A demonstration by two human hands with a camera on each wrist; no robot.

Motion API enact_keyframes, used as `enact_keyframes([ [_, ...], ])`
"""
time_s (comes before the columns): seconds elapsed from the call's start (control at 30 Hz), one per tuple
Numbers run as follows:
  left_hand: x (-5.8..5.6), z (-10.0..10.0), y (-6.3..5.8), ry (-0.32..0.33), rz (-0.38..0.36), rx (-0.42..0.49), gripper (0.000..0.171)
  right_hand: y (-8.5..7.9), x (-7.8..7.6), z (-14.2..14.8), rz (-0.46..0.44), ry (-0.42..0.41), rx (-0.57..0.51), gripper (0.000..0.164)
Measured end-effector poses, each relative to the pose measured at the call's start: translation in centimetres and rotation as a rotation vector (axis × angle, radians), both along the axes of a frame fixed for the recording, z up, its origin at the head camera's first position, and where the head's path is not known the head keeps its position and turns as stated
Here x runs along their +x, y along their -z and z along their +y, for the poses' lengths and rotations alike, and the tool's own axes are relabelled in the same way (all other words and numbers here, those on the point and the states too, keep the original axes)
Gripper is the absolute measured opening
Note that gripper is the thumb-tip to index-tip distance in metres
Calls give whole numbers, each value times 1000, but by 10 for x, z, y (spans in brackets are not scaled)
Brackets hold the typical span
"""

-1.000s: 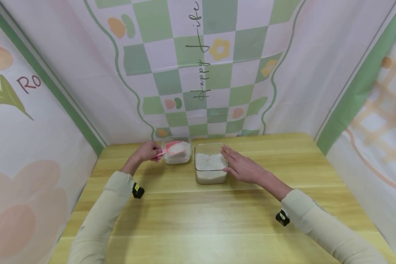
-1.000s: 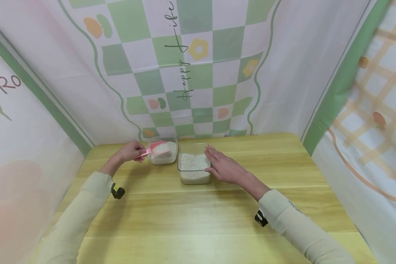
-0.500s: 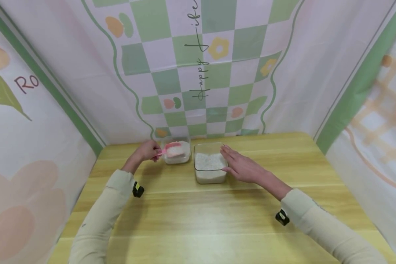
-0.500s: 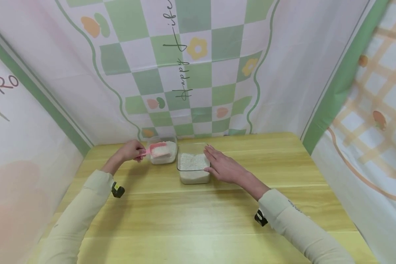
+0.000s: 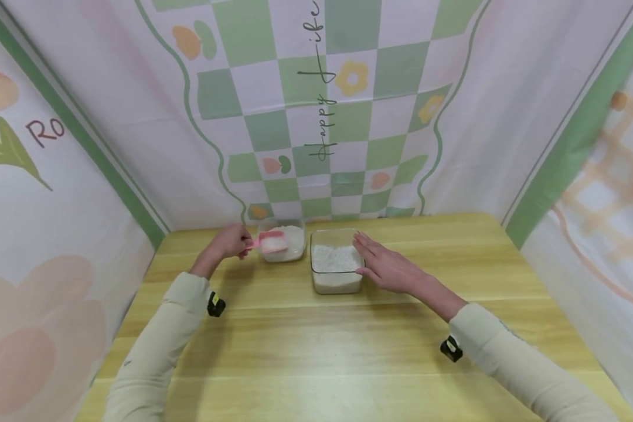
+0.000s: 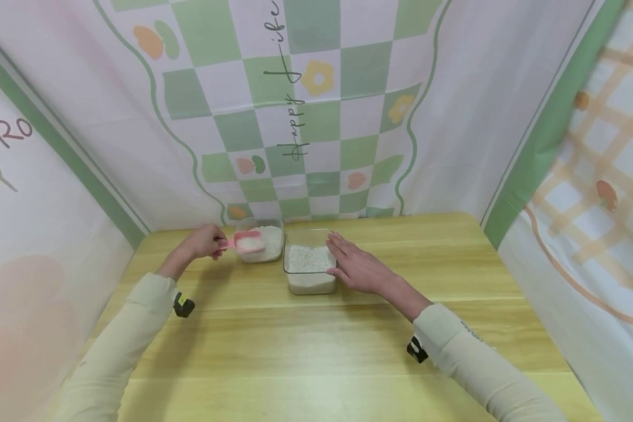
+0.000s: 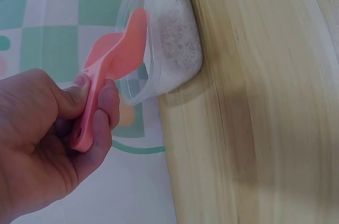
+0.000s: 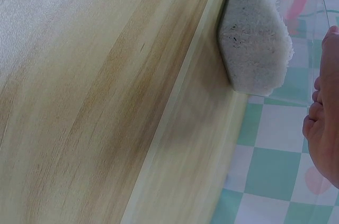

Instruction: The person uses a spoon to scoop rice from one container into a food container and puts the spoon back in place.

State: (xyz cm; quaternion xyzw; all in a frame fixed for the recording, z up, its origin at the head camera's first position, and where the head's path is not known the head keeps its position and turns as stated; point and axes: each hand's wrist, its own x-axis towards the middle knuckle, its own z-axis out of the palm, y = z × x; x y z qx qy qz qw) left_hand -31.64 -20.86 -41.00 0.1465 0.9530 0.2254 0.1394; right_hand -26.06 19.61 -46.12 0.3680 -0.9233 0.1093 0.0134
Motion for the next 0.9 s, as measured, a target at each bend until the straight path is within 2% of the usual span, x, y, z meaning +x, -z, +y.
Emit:
enact_keyframes([
  [0.3,0,-1,-5,6,31,-107,19,1,0,1,-2,3,0,67],
  [0.57,1,-2,-8,-29,37,-164,17,1,0,1,0,2,1,67],
  [0.9,7,0,-14,-52,82,-236,13,1,0,1,5,-1,-6,67],
])
